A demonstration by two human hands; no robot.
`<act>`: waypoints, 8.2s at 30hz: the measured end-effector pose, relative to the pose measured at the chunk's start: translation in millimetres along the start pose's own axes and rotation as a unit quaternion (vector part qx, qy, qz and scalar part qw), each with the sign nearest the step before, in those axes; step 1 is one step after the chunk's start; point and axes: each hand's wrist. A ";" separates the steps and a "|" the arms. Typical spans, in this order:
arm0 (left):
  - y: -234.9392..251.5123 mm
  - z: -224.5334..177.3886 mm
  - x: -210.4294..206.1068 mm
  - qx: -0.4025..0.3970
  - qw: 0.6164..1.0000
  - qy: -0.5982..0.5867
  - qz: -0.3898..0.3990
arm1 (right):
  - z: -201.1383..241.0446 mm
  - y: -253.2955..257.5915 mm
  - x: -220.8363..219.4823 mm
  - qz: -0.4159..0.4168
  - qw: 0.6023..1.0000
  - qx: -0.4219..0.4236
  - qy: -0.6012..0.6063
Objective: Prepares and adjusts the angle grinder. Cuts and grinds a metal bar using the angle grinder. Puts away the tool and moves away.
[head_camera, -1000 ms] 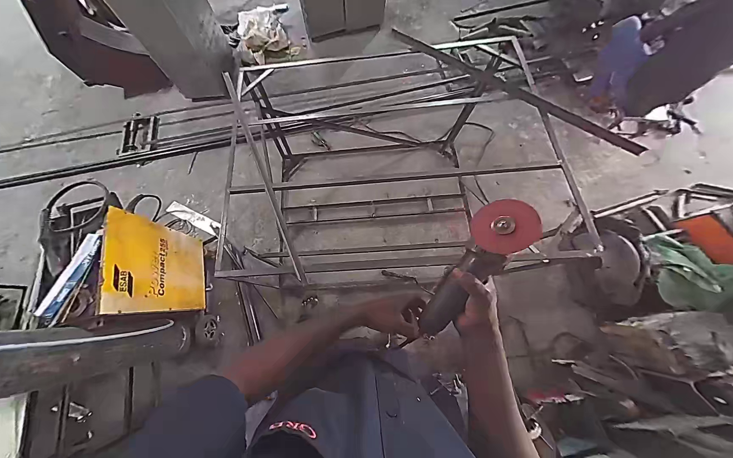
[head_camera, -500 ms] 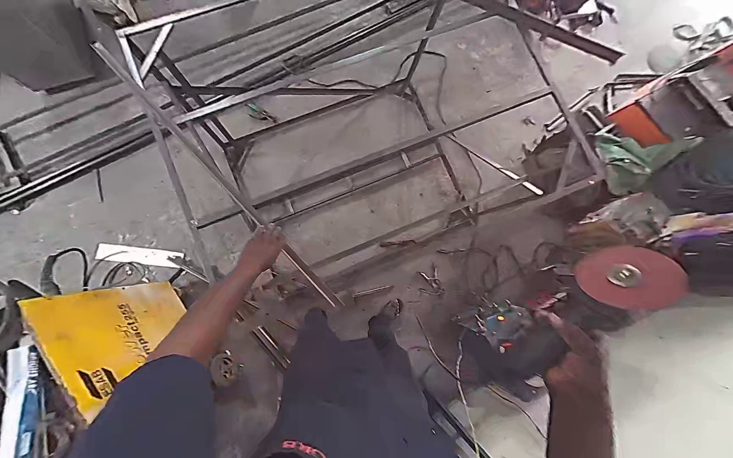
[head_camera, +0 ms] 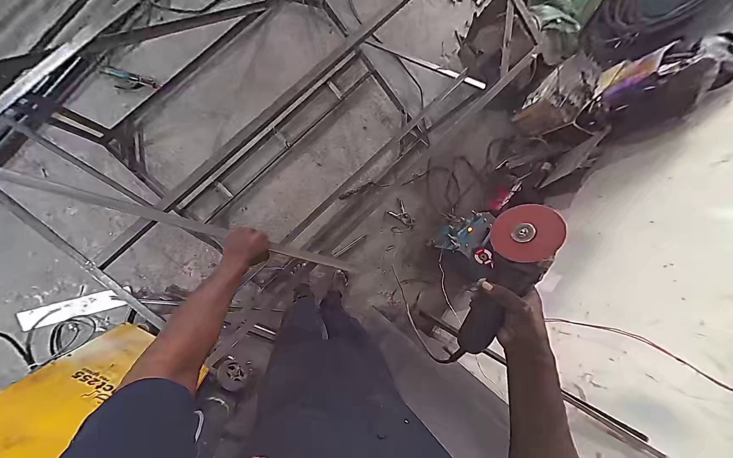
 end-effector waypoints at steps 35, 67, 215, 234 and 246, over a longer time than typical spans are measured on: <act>11.6 -59.7 30.0 0.081 0.993 -0.076 0.044 | -54.7 14.8 14.0 -0.013 0.977 -0.084 -0.195; 9.7 -68.2 15.9 0.064 0.997 -0.002 0.034 | -174.3 59.4 -12.9 0.011 0.912 -0.204 -0.356; 11.9 -59.7 30.0 0.018 0.998 -0.015 0.057 | -153.7 61.1 -42.0 -0.015 0.888 -0.213 -0.407; 17.0 -59.2 31.1 0.029 0.997 -0.033 0.069 | -154.5 53.7 -44.1 -0.017 0.861 -0.210 -0.463; 13.4 -59.7 35.8 0.036 0.996 -0.044 0.062 | -158.1 50.1 -44.4 -0.020 0.863 -0.197 -0.465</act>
Point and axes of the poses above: each hand's wrist, its own y-axis towards the middle knuckle, its own x-axis out of the back of the hand, z = x × y, and after that the axes turned 9 degrees about y, right-handed
